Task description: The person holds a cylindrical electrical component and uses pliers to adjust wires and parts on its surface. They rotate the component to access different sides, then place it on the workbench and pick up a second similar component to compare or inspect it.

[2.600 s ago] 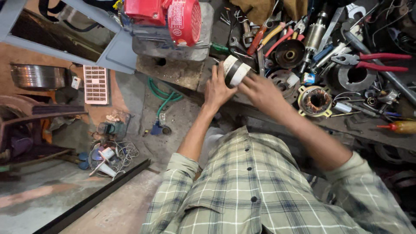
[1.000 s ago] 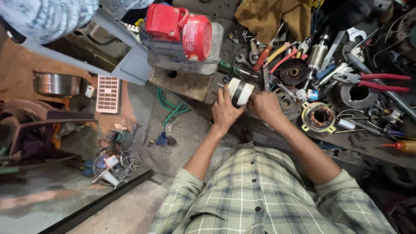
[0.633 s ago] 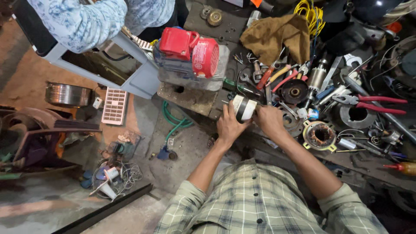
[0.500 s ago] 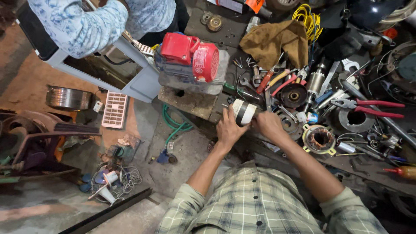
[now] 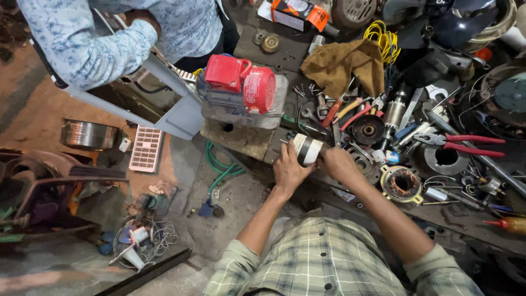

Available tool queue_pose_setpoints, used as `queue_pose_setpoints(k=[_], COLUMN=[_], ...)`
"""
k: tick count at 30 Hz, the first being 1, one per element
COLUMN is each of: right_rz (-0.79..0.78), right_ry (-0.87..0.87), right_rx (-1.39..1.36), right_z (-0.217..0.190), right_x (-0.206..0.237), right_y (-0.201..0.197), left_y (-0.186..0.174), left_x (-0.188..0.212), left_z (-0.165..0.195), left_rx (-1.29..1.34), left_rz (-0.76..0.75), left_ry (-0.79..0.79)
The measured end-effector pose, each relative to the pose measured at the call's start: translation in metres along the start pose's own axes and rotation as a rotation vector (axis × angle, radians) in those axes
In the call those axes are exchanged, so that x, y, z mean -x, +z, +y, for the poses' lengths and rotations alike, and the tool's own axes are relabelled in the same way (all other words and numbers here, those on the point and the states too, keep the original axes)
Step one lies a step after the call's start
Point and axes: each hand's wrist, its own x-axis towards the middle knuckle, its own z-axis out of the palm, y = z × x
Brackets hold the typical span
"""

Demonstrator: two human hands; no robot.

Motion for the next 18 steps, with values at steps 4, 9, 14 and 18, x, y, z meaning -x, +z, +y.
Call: queue_pose_setpoints(k=[4,9,14,18], right_rz=[0.036,0.051,-0.060,0.117], right_ry=[0.030,0.072,0.052,-0.023], right_rx=[-0.109,0.115,0.015,-0.029], right_z=[0.005,0.001,0.004,0.008], right_x=[0.005,-0.006,0.001,0.005], right_y=[-0.008,0.002,0.008,0.003], left_y=[0.001,-0.001,-0.002,0.000], left_x=[0.001,-0.001,-0.001,0.005], left_z=[-0.001,0.000,0.000,0.000], left_rx=[0.016,0.037,0.020,0.068], left_rz=[0.020,-0.013,-0.024,-0.018], left_ry=[0.025,0.010,-0.004,-0.030])
